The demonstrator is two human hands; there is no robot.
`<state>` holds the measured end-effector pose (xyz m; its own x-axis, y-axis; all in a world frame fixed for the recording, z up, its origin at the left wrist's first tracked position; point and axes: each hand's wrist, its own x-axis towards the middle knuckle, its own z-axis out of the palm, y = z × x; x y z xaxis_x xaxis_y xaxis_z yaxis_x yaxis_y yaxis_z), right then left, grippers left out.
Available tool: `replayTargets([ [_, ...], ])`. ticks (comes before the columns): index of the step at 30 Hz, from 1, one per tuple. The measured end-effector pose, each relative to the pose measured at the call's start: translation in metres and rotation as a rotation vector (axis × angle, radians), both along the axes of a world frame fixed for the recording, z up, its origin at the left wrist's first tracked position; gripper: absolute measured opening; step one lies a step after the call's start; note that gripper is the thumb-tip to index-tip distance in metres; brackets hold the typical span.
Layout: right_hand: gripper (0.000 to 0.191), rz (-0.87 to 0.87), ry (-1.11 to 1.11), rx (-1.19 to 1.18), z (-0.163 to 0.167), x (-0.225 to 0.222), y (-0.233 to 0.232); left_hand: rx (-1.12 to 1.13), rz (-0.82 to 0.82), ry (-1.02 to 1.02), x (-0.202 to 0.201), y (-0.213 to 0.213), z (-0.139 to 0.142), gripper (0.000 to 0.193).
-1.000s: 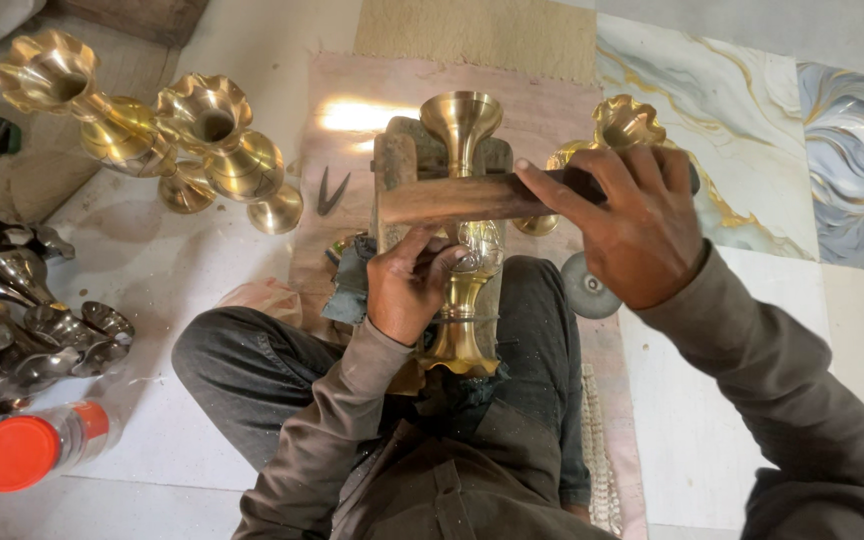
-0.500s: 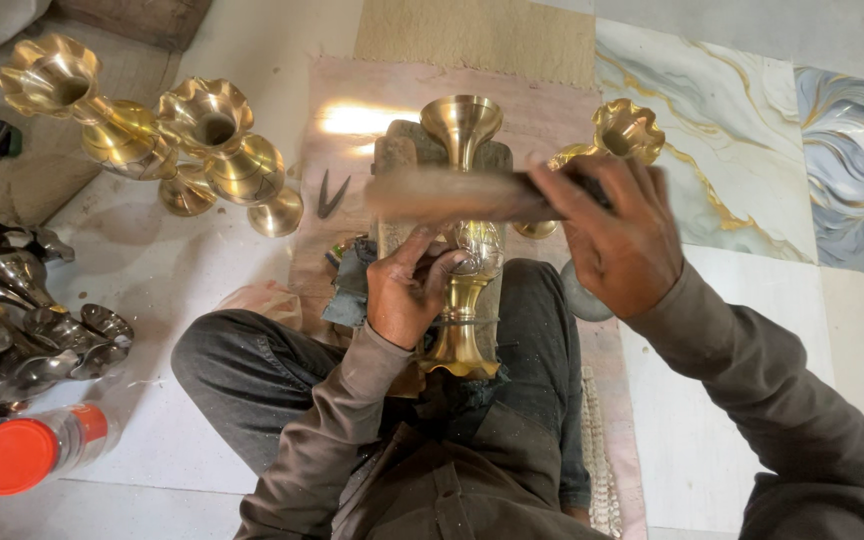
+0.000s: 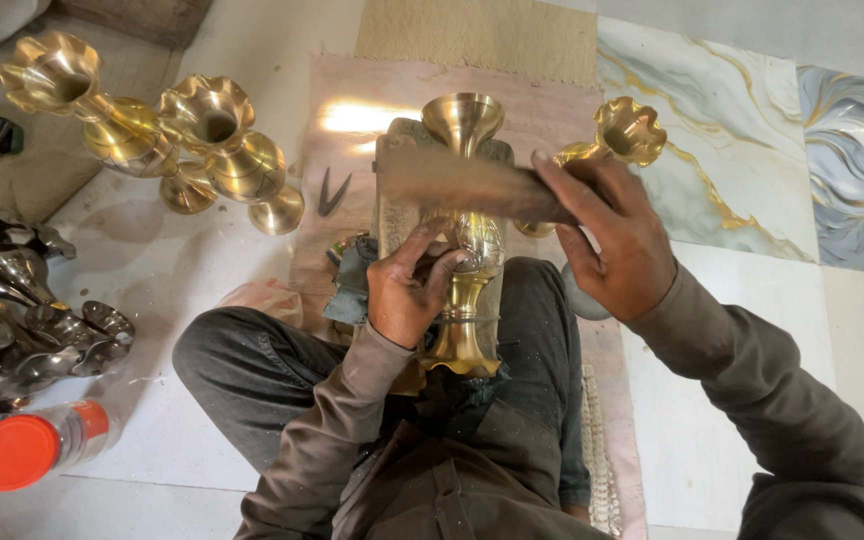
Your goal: The person sits cross-legged on the floor with a brass vase clamped to a wooden block and engraves decorative patterns into its surface. They hold a chisel against the metal and strike it with a wooden mallet, rotating the vase to work different areas of the design.
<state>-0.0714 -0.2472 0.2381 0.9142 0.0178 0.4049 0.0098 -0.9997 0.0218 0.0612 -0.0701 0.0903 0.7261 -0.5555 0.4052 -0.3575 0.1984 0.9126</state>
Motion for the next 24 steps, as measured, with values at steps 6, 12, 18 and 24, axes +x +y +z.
replayTargets([
  [6, 0.060, 0.002, -0.037, 0.152, 0.000, -0.002, -0.003, -0.028, -0.016, -0.011, 0.002, -0.001, -0.004, 0.042],
  [12, 0.065, 0.015, -0.033, -0.058, 0.001, 0.000, 0.000, 0.022, 0.014, -0.081, 0.004, -0.002, -0.006, 0.035],
  [18, 0.064, -0.025, 0.005, -0.143, 0.006, -0.001, 0.009, 0.034, 0.003, -0.094, 0.007, 0.002, -0.001, 0.032],
  [24, 0.065, -0.019, 0.051, -0.088, 0.000, -0.003, 0.002, 0.033, -0.023, -0.070, 0.006, 0.004, 0.003, 0.026],
])
